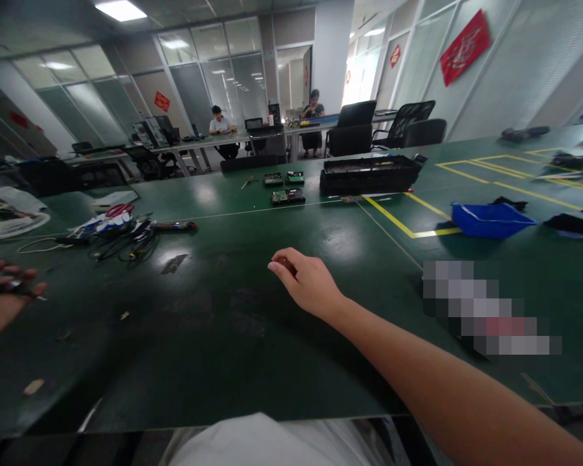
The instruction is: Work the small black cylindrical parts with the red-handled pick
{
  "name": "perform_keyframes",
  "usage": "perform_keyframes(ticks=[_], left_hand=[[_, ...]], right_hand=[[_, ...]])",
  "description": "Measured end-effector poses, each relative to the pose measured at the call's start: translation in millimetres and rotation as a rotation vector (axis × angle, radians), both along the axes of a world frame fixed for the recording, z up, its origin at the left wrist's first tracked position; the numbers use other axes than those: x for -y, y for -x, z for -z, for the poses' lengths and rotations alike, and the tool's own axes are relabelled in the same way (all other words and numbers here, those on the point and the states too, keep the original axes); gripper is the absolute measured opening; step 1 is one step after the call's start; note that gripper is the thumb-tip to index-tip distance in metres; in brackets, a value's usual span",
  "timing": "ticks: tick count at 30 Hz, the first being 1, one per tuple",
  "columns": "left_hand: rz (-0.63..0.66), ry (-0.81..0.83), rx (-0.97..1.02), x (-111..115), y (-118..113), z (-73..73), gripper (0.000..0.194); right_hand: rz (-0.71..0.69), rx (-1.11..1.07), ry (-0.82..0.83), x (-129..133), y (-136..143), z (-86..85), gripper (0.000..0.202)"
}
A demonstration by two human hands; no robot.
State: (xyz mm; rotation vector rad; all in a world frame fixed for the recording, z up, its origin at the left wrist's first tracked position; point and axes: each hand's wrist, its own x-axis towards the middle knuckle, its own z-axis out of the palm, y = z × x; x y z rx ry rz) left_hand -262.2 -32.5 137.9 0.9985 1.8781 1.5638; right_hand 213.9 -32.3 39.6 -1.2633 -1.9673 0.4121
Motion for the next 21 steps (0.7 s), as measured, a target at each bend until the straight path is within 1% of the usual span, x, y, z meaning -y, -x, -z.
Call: perform_keyframes(ticks=[2,3,4,6,7,8,10,12,14,16,18,21], left_hand=[[0.059,-0.013,0.214,-16.1,-29.0,9.5,0.031],[0.110,-0.047,0.268,-23.4,-47.5,14.1,0.035],[0.192,-0.071,0.303,-30.1,-67.7,18.8,0.037],[0.436,-0.061,0.332,-40.7,-110.5,28.8,0.037],[0.575,-0.016,0.333,-44.2,-131.9,34.1,0.038],[0.683,0.025,0.335,-46.4,-152.7,39.6,0.040],[0.865,0.025,0.315,-46.7,-190.9,51.1,0.040],[1.018,0.027,0.260,-42.9,-222.9,63.5,0.043],[1.095,0.018,0.210,-36.8,-246.8,76.9,0.044],[1.123,0.022,0.138,-30.5,-262.2,90.7,0.046],[1.115,0.029,0.098,-25.4,-269.5,103.4,0.049],[1.100,0.039,0.107,-21.9,-269.7,117.9,0.051]], right_hand=[[0.007,-0.013,-0.004,-0.4,-0.8,0.5,0.023],[0.011,-0.024,-0.008,-0.7,-1.3,0.9,0.022],[0.012,-0.036,-0.013,-0.9,-1.8,1.3,0.022],[0.007,-0.065,-0.021,-1.3,-2.8,1.7,0.022],[0.004,-0.076,-0.024,-1.3,-3.4,1.4,0.023],[0.004,-0.084,-0.027,-1.1,-3.9,0.7,0.024],[0.009,-0.081,-0.037,0.1,-4.8,-2.0,0.023],[0.013,-0.062,-0.058,2.4,-5.3,-5.7,0.021],[0.013,-0.055,-0.085,5.5,-5.2,-9.2,0.020],[0.023,-0.078,-0.116,9.1,-4.7,-11.7,0.021],[0.037,-0.109,-0.149,12.8,-4.1,-13.1,0.021],[0.053,-0.177,-0.183,17.1,-3.9,-13.6,0.020]])
